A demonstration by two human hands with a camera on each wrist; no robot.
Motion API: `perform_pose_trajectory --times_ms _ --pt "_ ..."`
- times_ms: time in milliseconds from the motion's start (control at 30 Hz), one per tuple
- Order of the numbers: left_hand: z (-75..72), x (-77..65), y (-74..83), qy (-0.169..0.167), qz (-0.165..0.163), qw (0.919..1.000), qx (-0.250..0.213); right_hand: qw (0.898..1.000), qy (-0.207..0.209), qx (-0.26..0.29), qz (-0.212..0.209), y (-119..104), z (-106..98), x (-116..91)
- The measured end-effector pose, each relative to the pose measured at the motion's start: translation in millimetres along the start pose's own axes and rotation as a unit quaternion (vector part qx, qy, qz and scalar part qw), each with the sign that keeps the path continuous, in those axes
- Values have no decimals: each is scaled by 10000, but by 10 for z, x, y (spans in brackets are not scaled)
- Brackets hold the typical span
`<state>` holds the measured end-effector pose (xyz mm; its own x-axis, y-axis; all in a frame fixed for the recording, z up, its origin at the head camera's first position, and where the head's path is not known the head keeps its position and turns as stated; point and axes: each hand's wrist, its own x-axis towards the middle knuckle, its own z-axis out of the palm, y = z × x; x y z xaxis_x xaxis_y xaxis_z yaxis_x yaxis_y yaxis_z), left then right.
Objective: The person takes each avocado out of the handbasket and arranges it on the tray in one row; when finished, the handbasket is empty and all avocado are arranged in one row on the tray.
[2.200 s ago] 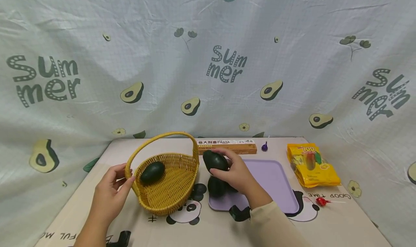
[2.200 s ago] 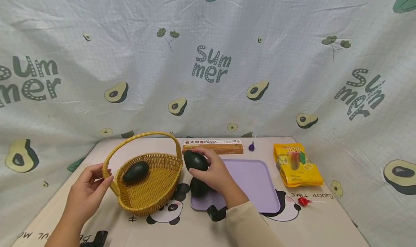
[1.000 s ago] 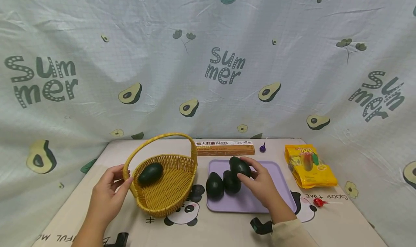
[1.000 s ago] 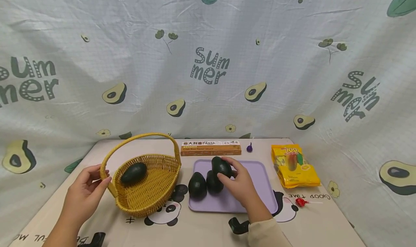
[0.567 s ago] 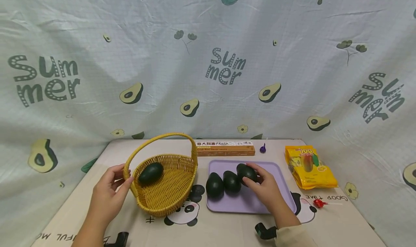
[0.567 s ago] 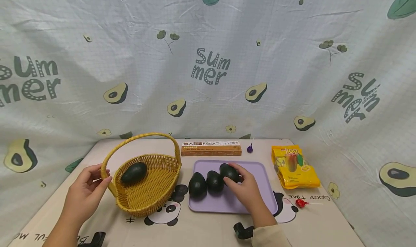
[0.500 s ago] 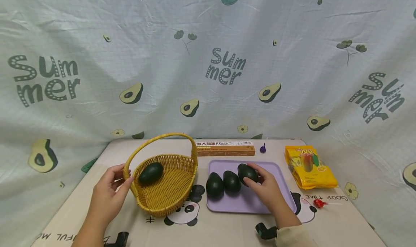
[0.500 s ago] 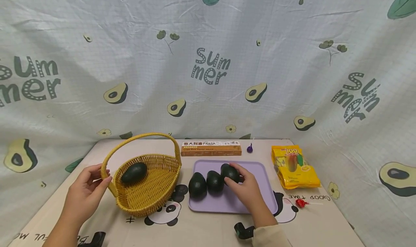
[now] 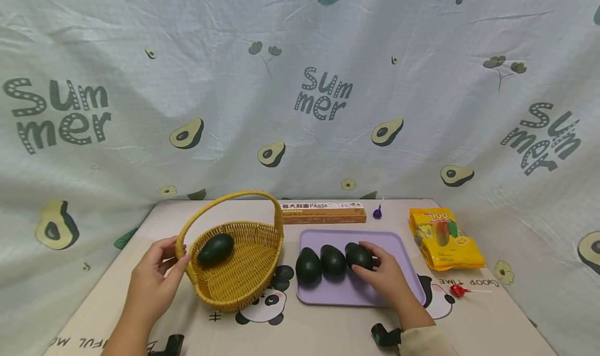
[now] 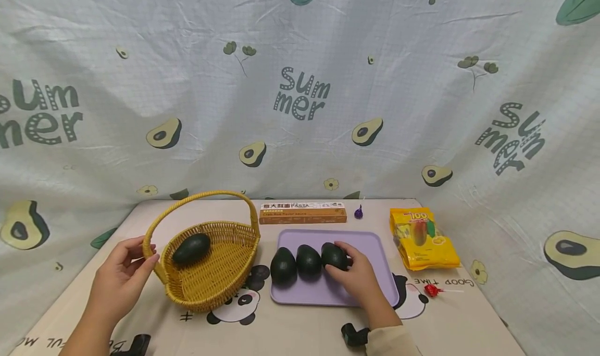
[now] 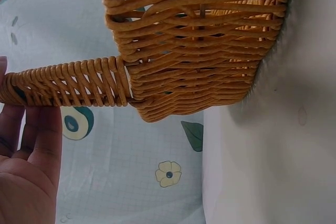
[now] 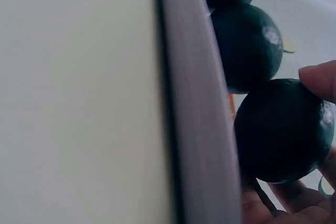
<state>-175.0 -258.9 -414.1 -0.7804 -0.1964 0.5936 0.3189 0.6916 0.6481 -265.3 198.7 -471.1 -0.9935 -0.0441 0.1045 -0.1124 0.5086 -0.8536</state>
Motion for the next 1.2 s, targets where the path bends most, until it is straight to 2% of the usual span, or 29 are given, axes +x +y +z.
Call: perform_pose_trajectory --times_ms 400,700,1200 --pt "-1 17 -17 40 46 10000 -69 9983 -159 -555 -35 19 12 -3" --pt "4 9 -37 33 63 9999 -94 9983 -301 -505 -4 19 -10 0" --pt "-6 8 -24 7 65 10000 -64 9985 -273 -477 -12 -56 -69 5"
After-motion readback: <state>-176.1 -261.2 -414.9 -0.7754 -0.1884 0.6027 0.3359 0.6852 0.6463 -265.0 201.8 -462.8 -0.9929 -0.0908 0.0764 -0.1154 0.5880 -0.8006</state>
